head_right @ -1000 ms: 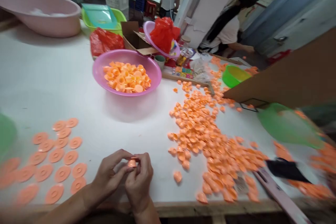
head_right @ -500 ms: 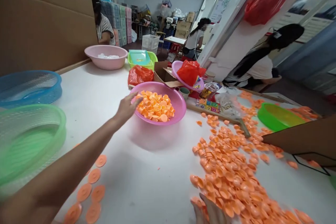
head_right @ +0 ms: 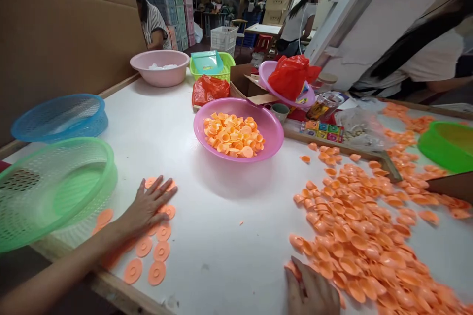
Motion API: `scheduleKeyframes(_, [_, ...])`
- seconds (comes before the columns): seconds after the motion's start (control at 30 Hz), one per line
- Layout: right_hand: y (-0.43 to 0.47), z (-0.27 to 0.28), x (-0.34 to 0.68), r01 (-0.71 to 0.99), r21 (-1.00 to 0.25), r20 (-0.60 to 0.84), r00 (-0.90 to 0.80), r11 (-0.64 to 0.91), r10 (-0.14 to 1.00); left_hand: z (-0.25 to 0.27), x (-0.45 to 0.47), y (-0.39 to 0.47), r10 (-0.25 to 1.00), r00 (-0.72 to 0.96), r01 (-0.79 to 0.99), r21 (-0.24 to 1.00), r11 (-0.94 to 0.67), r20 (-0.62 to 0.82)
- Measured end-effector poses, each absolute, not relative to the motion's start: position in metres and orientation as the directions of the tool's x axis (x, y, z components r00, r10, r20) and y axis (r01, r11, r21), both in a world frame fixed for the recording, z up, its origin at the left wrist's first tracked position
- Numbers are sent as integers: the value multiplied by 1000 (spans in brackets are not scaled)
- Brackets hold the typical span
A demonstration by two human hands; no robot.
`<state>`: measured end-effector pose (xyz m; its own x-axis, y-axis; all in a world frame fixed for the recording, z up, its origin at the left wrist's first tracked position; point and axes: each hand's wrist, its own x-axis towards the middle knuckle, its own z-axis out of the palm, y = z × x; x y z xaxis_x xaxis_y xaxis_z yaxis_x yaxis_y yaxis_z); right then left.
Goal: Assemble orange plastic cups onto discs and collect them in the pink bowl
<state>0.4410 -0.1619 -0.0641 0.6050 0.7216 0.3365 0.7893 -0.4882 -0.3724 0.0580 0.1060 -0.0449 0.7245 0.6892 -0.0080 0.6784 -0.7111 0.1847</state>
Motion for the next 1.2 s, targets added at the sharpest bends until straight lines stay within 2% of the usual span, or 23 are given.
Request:
scheduleKeyframes(0.13, [-160, -61, 431, 815, -368, 385, 571, -447, 725, -42, 115, 79, 491, 871, 472, 268, -840, 4])
scheduleKeyframes(0.23, [-162, -56, 428, 790, -419, 343, 595, -448, 727, -44, 163, 51, 333, 943, 307, 347, -886, 17])
scheduleKeyframes(0.33, [-164, -48, 428, 758, -477, 268, 607, -445, 748, -48, 199, 26, 246, 968, 210, 376, -902, 51])
scheduleKeyframes(0.4, [-166, -43, 429, 742, -511, 226, 602, -433, 766, -51, 209, 20, 252, 965, 210, 366, -907, 72])
scheduleKeyframes(0.5, [-167, -39, 429, 707, -579, 201, 606, -405, 770, -57, 204, 26, 389, 913, 335, 317, -887, 124])
scheduleKeyframes(0.57, [-167, -36, 427, 633, -659, 198, 667, -407, 718, -60, 191, 35, 469, 869, 415, 282, -865, 158])
scheduleKeyframes(0.63, [-164, -32, 422, 451, -795, 133, 782, -405, 609, -64, 175, 44, 469, 868, 423, 250, -871, 163])
scheduleKeyframes(0.7, [-157, -25, 415, 132, -941, -53, 852, -312, 520, -68, 161, 48, 431, 888, 393, 224, -892, 158])
scheduleKeyframes(0.73, [-152, -20, 412, -59, -973, -170, 840, -224, 515, -70, 157, 49, 419, 893, 382, 218, -898, 163])
scheduleKeyframes(0.77, [-147, -16, 408, -243, -961, -275, 796, -131, 539, -72, 154, 50, 415, 892, 376, 218, -901, 177])
scheduleKeyframes(0.83, [-133, -8, 403, -515, -857, -400, 667, 2, 629, -72, 155, 52, 434, 876, 382, 246, -891, 211])
scheduleKeyframes(0.9, [-117, -3, 399, -630, -776, -439, 566, 23, 698, -68, 160, 59, 503, 832, 426, 310, -850, 235])
scheduleKeyframes(0.97, [-100, -1, 394, -613, -789, -435, 528, -27, 729, -61, 168, 73, 641, 727, 533, 387, -753, 245])
scheduleKeyframes(1.07, [-74, -4, 388, -441, -892, -369, 573, -104, 732, -50, 182, 100, 842, 499, 723, 438, -535, 205])
scheduleKeyframes(1.13, [-57, -6, 386, -301, -942, -308, 605, -147, 734, -46, 193, 112, 880, 449, 765, 443, -467, 152])
scheduleKeyframes(1.2, [-40, -10, 387, -182, -965, -261, 612, -188, 747, -45, 206, 115, 849, 518, 723, 476, -500, 105])
